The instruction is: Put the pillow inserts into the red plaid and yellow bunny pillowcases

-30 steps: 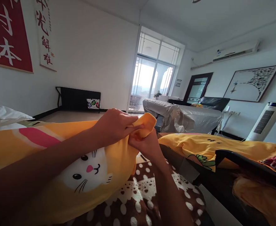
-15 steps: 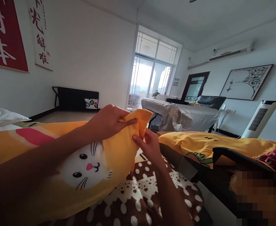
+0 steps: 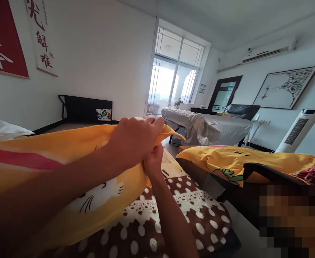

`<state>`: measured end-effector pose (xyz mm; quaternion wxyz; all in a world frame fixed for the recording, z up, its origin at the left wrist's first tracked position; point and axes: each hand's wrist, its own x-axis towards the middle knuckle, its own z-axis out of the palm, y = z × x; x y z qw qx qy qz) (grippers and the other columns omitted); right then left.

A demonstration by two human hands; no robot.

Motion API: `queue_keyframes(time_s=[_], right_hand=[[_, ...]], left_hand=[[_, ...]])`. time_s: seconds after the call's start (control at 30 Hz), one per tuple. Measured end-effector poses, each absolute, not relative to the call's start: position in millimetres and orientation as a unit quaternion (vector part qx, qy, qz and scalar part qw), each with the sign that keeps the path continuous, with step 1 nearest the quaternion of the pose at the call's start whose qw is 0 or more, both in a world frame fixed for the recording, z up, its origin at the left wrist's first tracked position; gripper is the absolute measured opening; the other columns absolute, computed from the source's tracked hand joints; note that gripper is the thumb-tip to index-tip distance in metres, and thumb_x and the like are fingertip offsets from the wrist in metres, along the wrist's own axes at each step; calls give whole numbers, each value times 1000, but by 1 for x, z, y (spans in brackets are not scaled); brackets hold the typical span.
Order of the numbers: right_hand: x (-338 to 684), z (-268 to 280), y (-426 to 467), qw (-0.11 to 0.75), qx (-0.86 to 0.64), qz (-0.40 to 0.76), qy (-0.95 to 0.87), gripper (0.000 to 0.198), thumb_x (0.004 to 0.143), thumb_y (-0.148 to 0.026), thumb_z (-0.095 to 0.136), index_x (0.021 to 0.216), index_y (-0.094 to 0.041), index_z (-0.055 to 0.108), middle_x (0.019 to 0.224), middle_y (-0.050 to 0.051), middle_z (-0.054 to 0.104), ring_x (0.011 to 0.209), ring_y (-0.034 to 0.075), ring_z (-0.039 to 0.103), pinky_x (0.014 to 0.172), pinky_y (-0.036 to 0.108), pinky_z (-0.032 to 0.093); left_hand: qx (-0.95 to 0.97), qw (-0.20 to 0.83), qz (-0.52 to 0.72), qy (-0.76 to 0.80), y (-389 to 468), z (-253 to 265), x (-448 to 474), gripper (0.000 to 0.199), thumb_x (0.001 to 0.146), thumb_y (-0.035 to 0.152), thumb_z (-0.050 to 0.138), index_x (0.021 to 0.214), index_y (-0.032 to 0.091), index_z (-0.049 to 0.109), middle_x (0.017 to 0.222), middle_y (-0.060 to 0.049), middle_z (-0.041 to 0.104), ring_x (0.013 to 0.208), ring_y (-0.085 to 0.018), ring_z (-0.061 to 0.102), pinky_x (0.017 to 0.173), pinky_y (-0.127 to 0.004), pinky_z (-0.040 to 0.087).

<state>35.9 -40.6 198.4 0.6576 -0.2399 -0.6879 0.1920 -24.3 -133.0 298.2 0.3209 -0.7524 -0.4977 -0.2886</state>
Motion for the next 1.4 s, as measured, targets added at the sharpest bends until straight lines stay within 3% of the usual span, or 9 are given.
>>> queue_keyframes(time_s=[0.13, 0.2, 0.33, 0.5, 0.63, 0.87, 1.07, 1.2, 1.4], right_hand=[[54, 205, -37, 673, -225, 171, -684, 33, 71, -39, 61, 54, -19, 41, 48, -4, 39, 49, 8, 33, 42, 21, 28], [68, 206, -37, 651, -240, 169, -700, 37, 71, -37, 63, 50, -18, 41, 46, -5, 35, 46, 6, 29, 41, 20, 24], [93, 205, -42, 638, -243, 222, -696, 29, 64, -33, 73, 50, -16, 53, 47, -5, 45, 45, 7, 37, 42, 20, 30], [107, 192, -39, 619, -180, 382, -662, 31, 61, -47, 75, 58, -19, 63, 55, 0, 58, 49, 12, 50, 45, 24, 41], [105, 179, -31, 614, -132, 456, -631, 29, 68, -49, 71, 65, -20, 65, 58, 1, 61, 50, 14, 54, 48, 27, 45], [90, 184, -47, 659, -200, 362, -628, 22, 57, -26, 77, 72, -19, 64, 66, 0, 66, 55, 15, 58, 47, 24, 47], [87, 216, -77, 675, -280, 232, -642, 10, 56, -18, 66, 57, -17, 56, 49, -6, 51, 47, 7, 43, 41, 17, 37], [97, 221, -71, 629, -272, 261, -680, 12, 58, -20, 66, 54, -16, 56, 51, -5, 51, 49, 7, 43, 44, 18, 38], [95, 209, -52, 613, -209, 399, -649, 18, 61, -31, 75, 66, -17, 64, 61, 0, 60, 59, 15, 54, 53, 27, 47]], left_hand=[[-772, 276, -303, -486, -122, 306, -55, 15, 87, 25, 47, 91, 18, 60, 61, -1, 54, 54, -14, 49, 51, -27, 26], [-773, 254, -326, -481, -117, 309, -62, 29, 91, 35, 40, 80, 19, 60, 57, -1, 50, 52, -13, 45, 50, -27, 25], [-806, 205, -306, -463, -113, 309, -56, 41, 80, 58, 51, 73, 19, 61, 57, -1, 50, 57, -15, 48, 50, -26, 28], [-839, 161, -254, -453, -113, 304, -44, 20, 80, 35, 58, 73, 17, 63, 60, -2, 52, 58, -15, 50, 52, -27, 30], [-859, 119, -284, -409, -111, 300, -43, 39, 90, 46, 43, 68, 18, 59, 59, -1, 52, 55, -12, 46, 52, -26, 30], [-882, 146, -255, -369, -111, 296, -42, 29, 90, 37, 44, 72, 18, 57, 75, -2, 60, 66, -13, 51, 58, -26, 32], [-865, 186, -219, -411, -108, 295, -41, 25, 86, 33, 48, 68, 18, 58, 68, -3, 58, 62, -14, 50, 53, -29, 27], [-864, 82, -287, -406, -101, 295, -46, 38, 81, 46, 52, 54, 19, 47, 54, 1, 48, 52, -11, 42, 50, -26, 28], [-870, 11, -328, -368, -97, 296, -51, 35, 75, 37, 57, 51, 19, 40, 51, 4, 48, 49, -8, 39, 49, -24, 29]])
